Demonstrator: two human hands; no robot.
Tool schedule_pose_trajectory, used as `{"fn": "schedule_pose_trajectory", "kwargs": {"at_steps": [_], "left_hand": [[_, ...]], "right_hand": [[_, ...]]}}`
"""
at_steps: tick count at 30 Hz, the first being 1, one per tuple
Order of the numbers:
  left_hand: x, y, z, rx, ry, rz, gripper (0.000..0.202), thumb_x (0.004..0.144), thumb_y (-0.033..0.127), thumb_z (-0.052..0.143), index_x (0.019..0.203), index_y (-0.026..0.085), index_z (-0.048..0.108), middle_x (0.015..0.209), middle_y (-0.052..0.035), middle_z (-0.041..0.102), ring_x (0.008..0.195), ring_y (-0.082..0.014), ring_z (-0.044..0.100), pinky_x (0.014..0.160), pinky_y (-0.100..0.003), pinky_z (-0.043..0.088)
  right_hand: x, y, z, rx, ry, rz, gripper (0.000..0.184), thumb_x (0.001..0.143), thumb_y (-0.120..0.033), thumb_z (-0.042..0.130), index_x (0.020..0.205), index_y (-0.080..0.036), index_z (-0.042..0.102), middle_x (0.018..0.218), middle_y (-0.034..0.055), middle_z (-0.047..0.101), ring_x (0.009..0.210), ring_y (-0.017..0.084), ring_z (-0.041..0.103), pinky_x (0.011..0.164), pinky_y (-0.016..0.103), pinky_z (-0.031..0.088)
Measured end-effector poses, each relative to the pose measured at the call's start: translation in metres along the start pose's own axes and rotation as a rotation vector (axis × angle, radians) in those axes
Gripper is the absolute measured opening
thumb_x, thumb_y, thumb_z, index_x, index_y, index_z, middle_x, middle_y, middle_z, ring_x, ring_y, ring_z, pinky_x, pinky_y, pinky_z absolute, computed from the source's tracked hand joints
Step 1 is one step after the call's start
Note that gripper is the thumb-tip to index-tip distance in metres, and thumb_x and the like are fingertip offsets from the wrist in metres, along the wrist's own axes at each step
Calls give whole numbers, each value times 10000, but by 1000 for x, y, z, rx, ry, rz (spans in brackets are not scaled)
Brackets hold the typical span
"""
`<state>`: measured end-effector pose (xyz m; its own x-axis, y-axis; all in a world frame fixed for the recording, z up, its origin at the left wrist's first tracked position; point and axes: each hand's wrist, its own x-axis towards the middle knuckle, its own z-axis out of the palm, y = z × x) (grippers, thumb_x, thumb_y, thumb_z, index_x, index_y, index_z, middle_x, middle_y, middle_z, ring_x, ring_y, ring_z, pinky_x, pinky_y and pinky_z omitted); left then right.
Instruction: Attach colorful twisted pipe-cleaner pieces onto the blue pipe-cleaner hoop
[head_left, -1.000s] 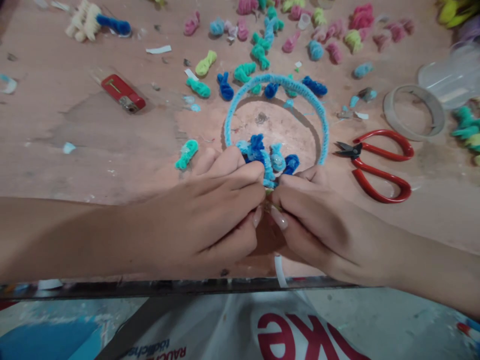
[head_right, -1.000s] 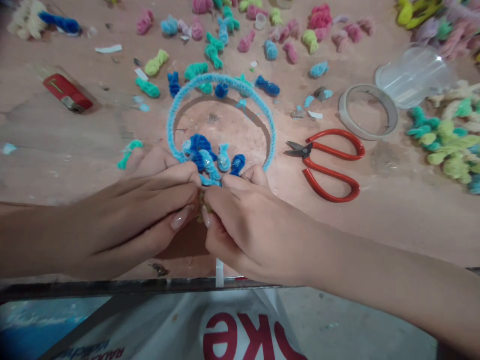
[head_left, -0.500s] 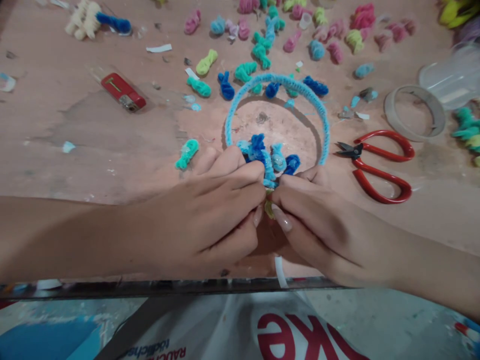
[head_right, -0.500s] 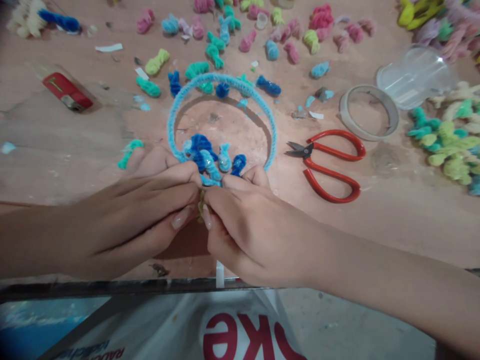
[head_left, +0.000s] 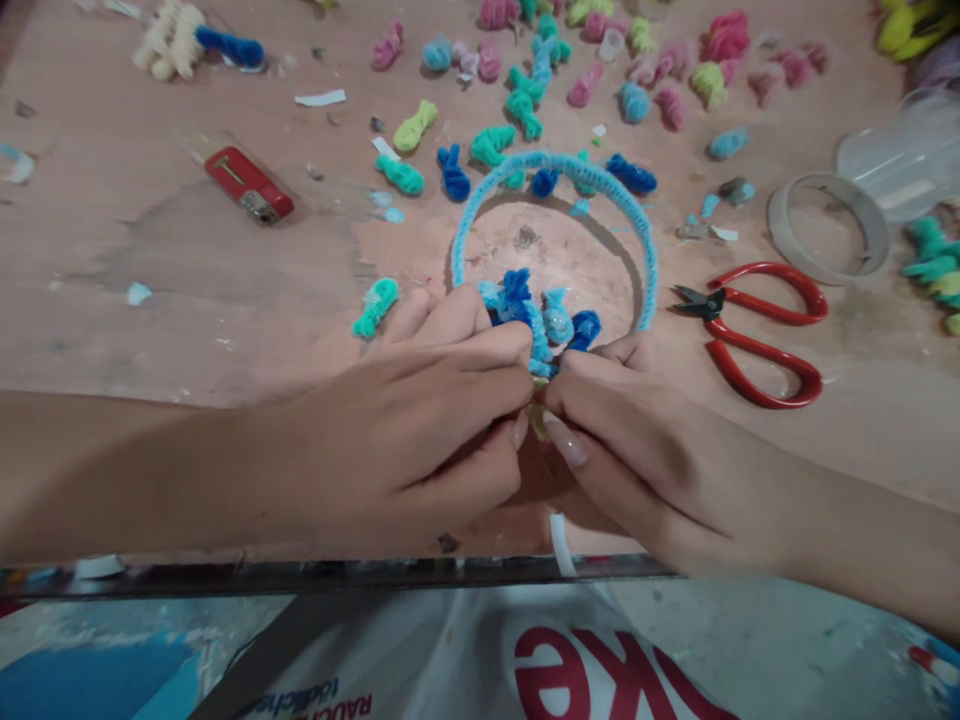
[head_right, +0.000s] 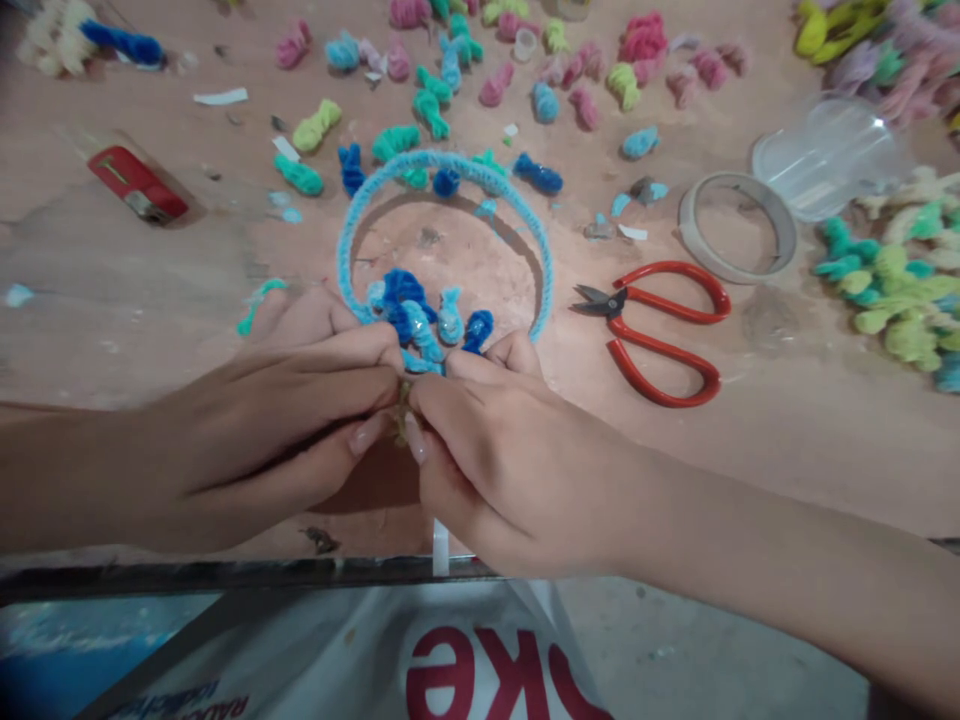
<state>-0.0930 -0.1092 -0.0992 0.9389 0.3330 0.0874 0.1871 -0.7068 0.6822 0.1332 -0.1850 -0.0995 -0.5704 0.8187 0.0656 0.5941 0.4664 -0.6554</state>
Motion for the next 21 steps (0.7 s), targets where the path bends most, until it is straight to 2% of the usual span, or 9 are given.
{"fn": "schedule_pose_trajectory", "kwargs": {"at_steps": [4, 9, 14, 19, 21], "left_hand": [[-1, 0, -2, -50, -34, -17, 257, 1075, 200, 389, 829, 231, 460, 877, -51, 556, 762, -199, 455, 621, -366, 404], [-2, 1, -4, -72, -29, -14, 258, 1092, 206, 369, 856, 226, 472, 854, -43, 558, 761, -193, 480, 637, -351, 425], [2, 4, -10, -103, -76, -12, 281, 1099, 211, 368, 845, 216, 488, 811, -27, 542, 665, -160, 462, 570, -330, 385], [2, 11, -17, -7, -44, 10, 290, 1062, 213, 376, 817, 219, 531, 799, -46, 588, 683, -192, 492, 603, -339, 407], [0, 13, -18, 5, -27, 9, 276, 1062, 220, 381, 845, 231, 550, 731, -19, 582, 637, -192, 465, 622, -341, 416]], "right_hand": [[-1, 1, -1, 44, 2, -45, 222, 1079, -192, 400, 862, -232, 385, 761, -8, 473, 681, 160, 383, 687, 377, 270], [1, 1, -4, 52, 8, -40, 211, 1072, -247, 460, 869, -231, 407, 767, -10, 474, 664, 151, 355, 662, 362, 263], [1, -1, -6, -21, 0, -53, 215, 1054, -183, 430, 842, -216, 424, 748, -26, 445, 643, 137, 321, 685, 368, 244], [-1, -6, -10, -39, 20, -63, 188, 1026, -159, 421, 847, -208, 448, 710, -47, 459, 612, 125, 336, 701, 372, 214], [0, -5, -15, -2, -5, -76, 194, 1009, -138, 432, 831, -214, 423, 707, -56, 453, 616, 122, 353, 715, 364, 241]]}}
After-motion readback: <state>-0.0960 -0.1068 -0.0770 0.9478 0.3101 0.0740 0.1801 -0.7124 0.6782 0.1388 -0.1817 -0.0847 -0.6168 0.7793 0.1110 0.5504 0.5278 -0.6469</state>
